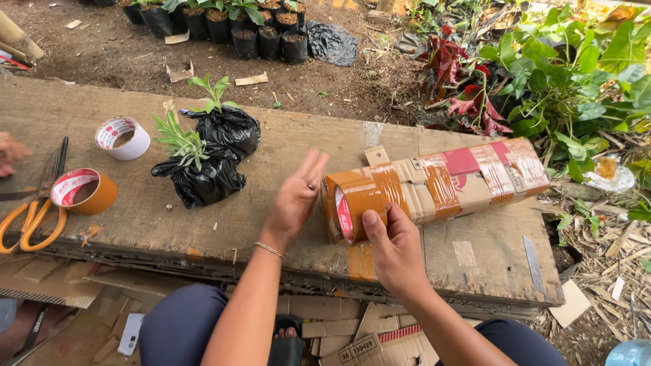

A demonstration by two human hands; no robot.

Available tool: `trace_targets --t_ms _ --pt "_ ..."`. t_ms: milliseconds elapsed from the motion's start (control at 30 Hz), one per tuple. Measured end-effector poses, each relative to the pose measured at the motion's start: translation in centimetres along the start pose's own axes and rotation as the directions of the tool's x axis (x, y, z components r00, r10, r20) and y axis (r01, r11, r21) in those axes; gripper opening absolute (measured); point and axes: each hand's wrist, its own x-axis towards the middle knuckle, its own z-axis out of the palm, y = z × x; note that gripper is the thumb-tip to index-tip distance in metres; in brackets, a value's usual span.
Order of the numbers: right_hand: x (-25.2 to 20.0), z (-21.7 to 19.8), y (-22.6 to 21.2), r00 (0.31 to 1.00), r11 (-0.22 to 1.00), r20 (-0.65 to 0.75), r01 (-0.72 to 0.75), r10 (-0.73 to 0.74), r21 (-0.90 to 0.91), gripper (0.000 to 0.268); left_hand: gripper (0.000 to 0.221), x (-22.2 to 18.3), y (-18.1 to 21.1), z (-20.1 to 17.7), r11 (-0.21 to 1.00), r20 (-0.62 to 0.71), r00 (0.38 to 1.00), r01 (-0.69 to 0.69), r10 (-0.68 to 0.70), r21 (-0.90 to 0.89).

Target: The person tapes a cardboard box with brown packing tape, wraps multiple strips around the box, and uses a knife to cut the tape. The person then places a small cardboard tag on the box and presses it down.

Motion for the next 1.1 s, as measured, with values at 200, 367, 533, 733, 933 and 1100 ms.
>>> trace_targets --t_ms 200,367,533,733,933,1100 --pt "-0.1 0.2 -0.5 1.0 1.0 -0.004 -0.001 0.001 -0.028 0.028 0.148 -3.9 2.1 2.7 0.626 0.076 0.98 0.058 -0.185 0.777" --pt "-0.3 -0.1 -0.1 0.999 0.998 -0.008 -0.038 0.038 -0.04 0.029 0.167 -4.5 -1.2 5.1 0.509 0.096 0.975 -0.187 0.2 0.84" --pt "-0.4 -0.3 0.7 0.999 0.997 0.009 0.035 -0.034 -0.076 0.03 0.15 -3.5 -2.7 4.8 0.309 0.206 0.906 -0.329 0.37 0.892" --pt "-1.5 0.0 0.9 0.998 0.995 -0.037 0.056 -0.053 0.078 0.026 0.144 -3.8 -2.8 4.2 0.377 0.128 0.937 -0.253 0.324 0.891" --pt "-5.0 0.9 1.0 0.965 0.979 -0.234 -0.154 0.121 -0.132 0.031 0.14 -3.5 -1.9 4.5 0.349 0.119 0.932 -0.244 0.343 0.905" --pt "-6.8 0.4 1.7 0.934 0.948 -0.24 -0.299 0.266 -0.112 0.035 0.138 -3.2 -1.4 4.6 0.311 0.138 0.934 -0.245 0.33 0.918"
